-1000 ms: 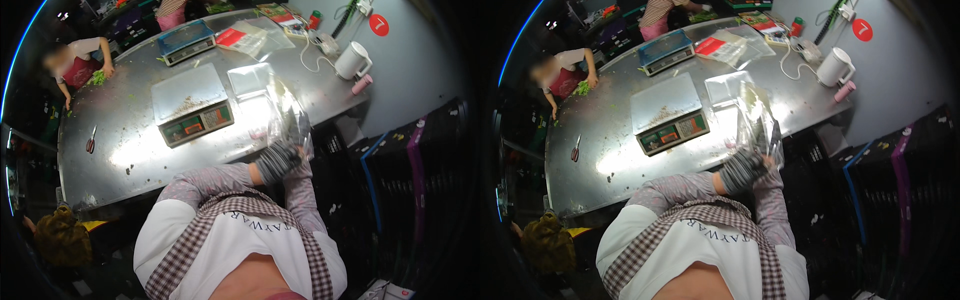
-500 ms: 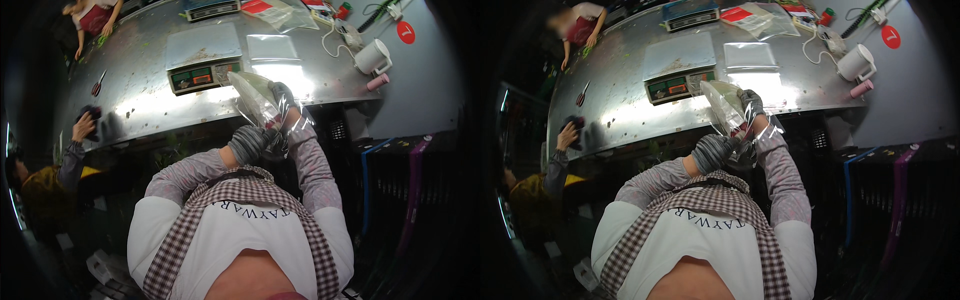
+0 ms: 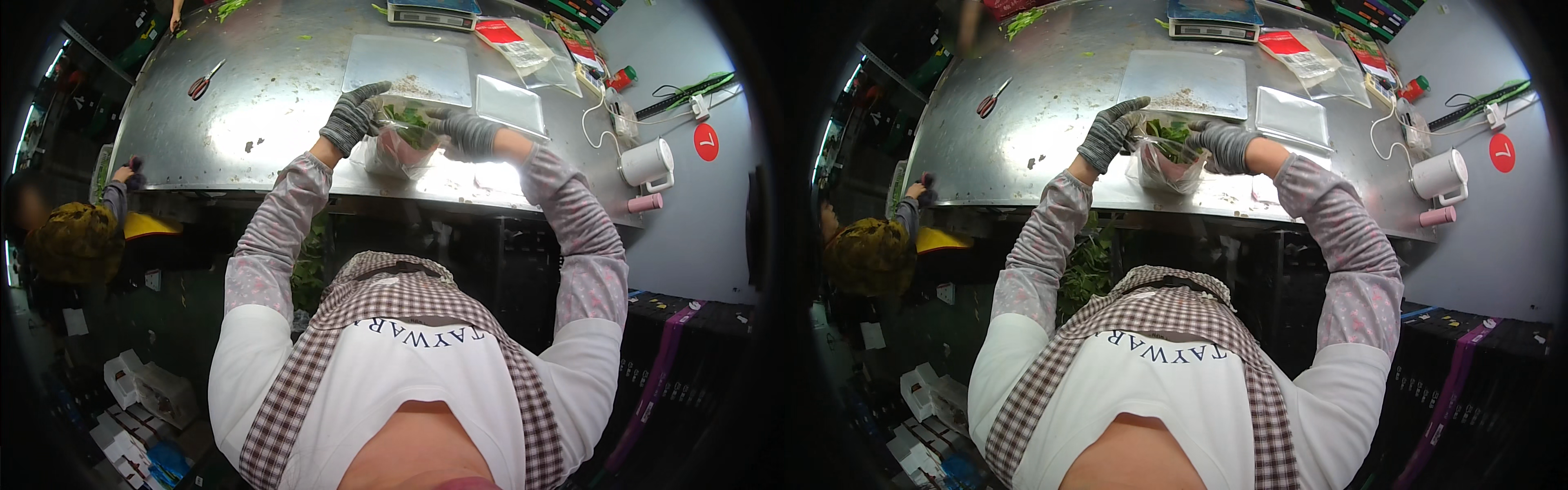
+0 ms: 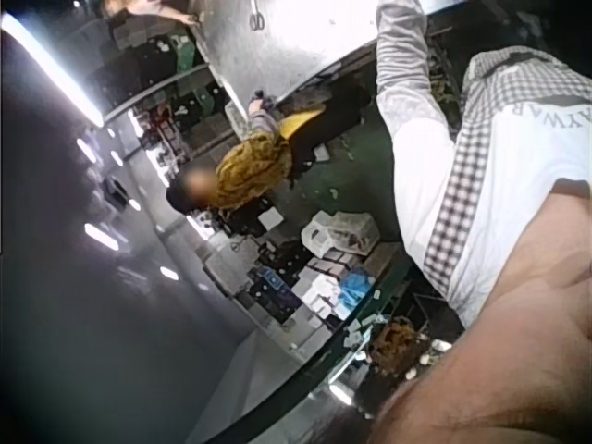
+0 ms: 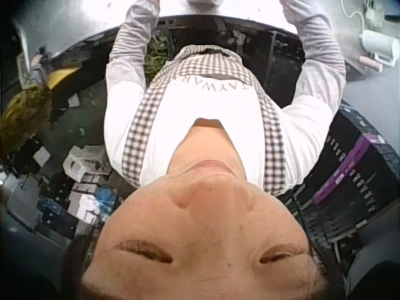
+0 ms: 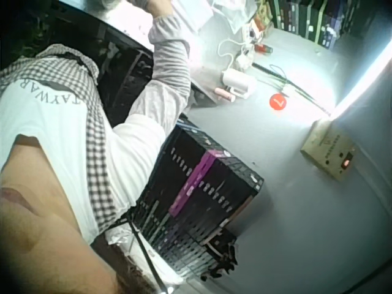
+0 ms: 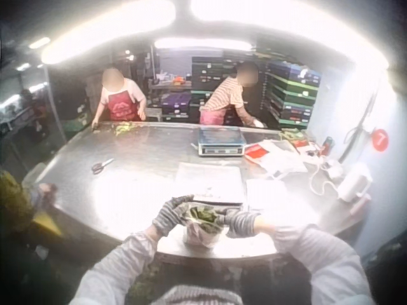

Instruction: The person weighs bundles of leafy green vegetables on a scale, places them into plastic bags, and سپس stacks crates in an agricultural processing facility.

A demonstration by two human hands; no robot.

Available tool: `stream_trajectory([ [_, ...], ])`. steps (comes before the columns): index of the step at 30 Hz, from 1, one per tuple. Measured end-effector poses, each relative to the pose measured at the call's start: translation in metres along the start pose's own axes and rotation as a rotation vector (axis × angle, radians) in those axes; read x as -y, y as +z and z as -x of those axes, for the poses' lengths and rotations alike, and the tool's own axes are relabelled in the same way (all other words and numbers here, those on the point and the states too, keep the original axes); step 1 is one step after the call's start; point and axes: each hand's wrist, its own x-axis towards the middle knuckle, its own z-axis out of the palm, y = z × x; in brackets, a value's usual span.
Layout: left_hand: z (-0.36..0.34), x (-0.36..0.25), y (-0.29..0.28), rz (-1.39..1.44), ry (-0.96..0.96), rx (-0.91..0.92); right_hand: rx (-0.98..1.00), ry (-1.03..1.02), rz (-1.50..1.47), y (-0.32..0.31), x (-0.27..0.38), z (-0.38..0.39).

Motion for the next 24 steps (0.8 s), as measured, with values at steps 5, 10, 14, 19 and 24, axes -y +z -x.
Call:
stream_trajectory([
  [5,-0.022,-0.003,-0.018,-0.033,0.003,0.103,-0.107,0.711,-1.102,0.026,-0.007,-0.020],
  [10,-0.047,-0.047,-0.045,-0.007,0.161,0.025,-0.603,0.196,-0.248,-0.012,0.004,-0.028],
  [14,-0.064,-0.035,-0.041,-0.134,-0.055,0.162,-0.310,0.362,-0.193,0.014,-0.019,-0.020],
  [19,-0.055,-0.017,-0.045,-0.149,-0.138,0.254,-0.636,0.134,-0.283,-0.116,0.014,0.053],
  [24,-0.030,-0.012,-0.053,-0.049,-0.130,0.305,-0.853,0.767,0.725,-0.104,0.034,0.144],
])
